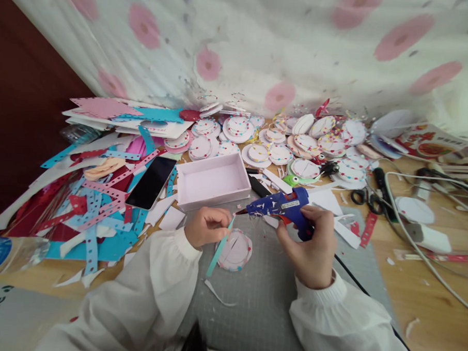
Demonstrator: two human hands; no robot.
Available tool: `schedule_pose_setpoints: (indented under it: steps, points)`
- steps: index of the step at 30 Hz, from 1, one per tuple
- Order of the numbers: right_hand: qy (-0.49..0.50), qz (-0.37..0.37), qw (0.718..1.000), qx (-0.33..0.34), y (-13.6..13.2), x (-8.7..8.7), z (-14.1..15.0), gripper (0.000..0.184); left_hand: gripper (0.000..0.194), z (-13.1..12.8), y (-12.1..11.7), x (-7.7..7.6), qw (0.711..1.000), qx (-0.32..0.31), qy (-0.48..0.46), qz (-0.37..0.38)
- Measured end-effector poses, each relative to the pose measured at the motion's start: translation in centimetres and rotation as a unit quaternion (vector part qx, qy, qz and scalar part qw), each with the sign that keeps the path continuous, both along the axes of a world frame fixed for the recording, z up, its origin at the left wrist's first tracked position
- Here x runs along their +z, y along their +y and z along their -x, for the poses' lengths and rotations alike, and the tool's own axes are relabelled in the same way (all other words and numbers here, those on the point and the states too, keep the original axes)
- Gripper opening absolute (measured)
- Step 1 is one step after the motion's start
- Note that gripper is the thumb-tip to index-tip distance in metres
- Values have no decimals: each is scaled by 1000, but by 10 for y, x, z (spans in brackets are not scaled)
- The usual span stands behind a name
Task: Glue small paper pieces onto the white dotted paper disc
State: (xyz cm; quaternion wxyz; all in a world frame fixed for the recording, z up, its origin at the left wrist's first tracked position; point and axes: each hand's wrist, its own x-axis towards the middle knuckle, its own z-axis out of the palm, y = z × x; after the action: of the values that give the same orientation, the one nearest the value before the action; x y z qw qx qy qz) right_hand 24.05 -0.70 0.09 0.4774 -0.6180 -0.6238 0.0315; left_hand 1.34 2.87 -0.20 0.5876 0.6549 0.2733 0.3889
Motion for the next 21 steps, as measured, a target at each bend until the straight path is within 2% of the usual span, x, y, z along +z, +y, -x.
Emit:
schedule_pose_setpoints:
  steps: [9, 21]
  points:
    - [10, 8, 1000, 2, 0, 4, 1, 35, 44, -1, 0, 4, 999, 3, 37, 5]
    - [10, 9, 1000, 11, 0, 4, 0, 34, 41, 0, -1, 2, 1000, -3, 22, 0]
